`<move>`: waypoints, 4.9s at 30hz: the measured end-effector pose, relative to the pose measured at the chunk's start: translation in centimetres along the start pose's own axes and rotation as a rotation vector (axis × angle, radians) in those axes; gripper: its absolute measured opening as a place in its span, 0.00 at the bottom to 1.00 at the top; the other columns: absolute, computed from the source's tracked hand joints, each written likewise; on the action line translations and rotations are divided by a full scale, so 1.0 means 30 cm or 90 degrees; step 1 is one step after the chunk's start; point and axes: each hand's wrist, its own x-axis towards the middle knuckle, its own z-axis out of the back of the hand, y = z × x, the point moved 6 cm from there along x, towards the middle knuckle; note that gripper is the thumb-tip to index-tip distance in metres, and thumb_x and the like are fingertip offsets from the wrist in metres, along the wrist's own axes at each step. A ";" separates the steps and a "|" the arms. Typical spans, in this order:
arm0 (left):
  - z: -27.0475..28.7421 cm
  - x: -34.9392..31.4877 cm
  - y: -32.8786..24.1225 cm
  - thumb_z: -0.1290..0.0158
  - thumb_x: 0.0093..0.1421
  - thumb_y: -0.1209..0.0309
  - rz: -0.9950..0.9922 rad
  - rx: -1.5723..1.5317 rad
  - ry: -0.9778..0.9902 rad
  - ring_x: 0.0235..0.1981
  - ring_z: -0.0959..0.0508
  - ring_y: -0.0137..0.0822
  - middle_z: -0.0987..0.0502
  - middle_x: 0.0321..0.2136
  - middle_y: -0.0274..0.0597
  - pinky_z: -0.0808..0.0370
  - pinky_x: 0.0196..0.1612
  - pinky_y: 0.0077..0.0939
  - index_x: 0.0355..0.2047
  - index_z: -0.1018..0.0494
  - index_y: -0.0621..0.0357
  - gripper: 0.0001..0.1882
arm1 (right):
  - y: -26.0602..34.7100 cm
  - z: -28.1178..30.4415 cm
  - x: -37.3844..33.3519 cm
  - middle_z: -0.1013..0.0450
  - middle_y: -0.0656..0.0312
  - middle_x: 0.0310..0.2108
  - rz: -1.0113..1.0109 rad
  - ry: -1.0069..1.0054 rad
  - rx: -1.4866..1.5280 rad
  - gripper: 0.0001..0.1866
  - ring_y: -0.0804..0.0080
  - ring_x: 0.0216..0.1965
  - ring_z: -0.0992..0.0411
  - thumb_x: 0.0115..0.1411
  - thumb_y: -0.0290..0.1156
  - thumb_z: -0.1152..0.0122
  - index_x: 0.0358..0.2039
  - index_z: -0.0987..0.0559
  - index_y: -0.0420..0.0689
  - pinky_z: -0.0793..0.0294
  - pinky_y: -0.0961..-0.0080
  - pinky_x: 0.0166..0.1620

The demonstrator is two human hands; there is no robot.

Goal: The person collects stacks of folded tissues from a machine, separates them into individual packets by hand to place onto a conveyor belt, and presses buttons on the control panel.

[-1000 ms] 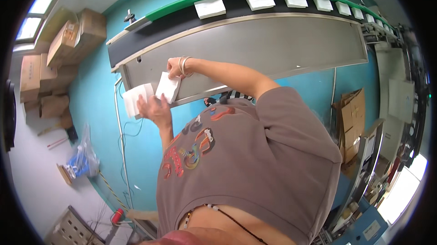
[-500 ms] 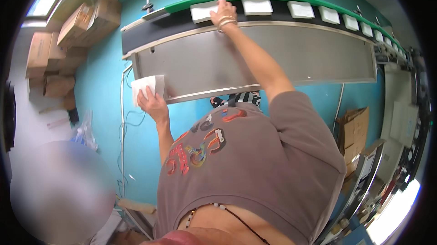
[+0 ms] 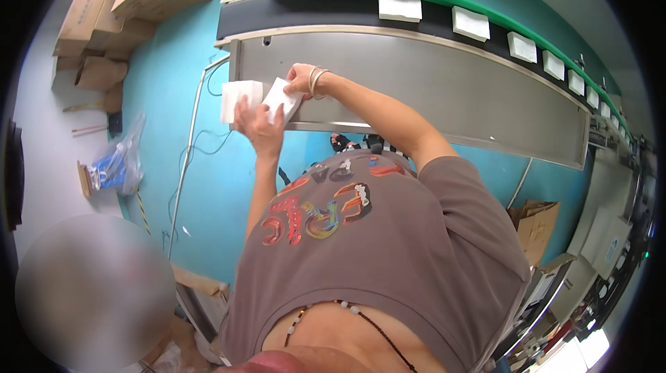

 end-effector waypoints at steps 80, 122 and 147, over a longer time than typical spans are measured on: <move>-0.332 -0.236 0.062 0.43 0.51 0.68 0.298 -0.010 0.035 0.51 0.35 0.55 0.34 0.48 0.58 0.38 0.55 0.46 0.49 0.32 0.59 0.24 | -0.202 0.536 0.247 0.29 0.49 0.37 0.289 -0.445 -0.578 0.09 0.53 0.43 0.32 0.54 0.31 0.46 0.33 0.26 0.40 0.34 0.59 0.49; 0.849 -1.913 0.973 0.49 0.56 0.59 1.387 0.371 -0.615 0.44 0.28 0.62 0.27 0.39 0.69 0.32 0.47 0.46 0.47 0.37 0.75 0.29 | 0.437 -1.905 0.976 0.25 0.43 0.38 0.551 0.578 -1.006 0.24 0.49 0.40 0.26 0.50 0.38 0.37 0.47 0.28 0.44 0.26 0.61 0.44; 0.876 -1.893 1.075 0.51 0.52 0.71 2.072 0.371 -0.521 0.44 0.25 0.57 0.28 0.41 0.66 0.27 0.46 0.42 0.50 0.44 0.71 0.27 | 0.570 -3.532 1.139 0.25 0.46 0.41 0.806 1.099 -1.182 0.27 0.52 0.43 0.26 0.50 0.46 0.38 0.48 0.27 0.44 0.27 0.62 0.47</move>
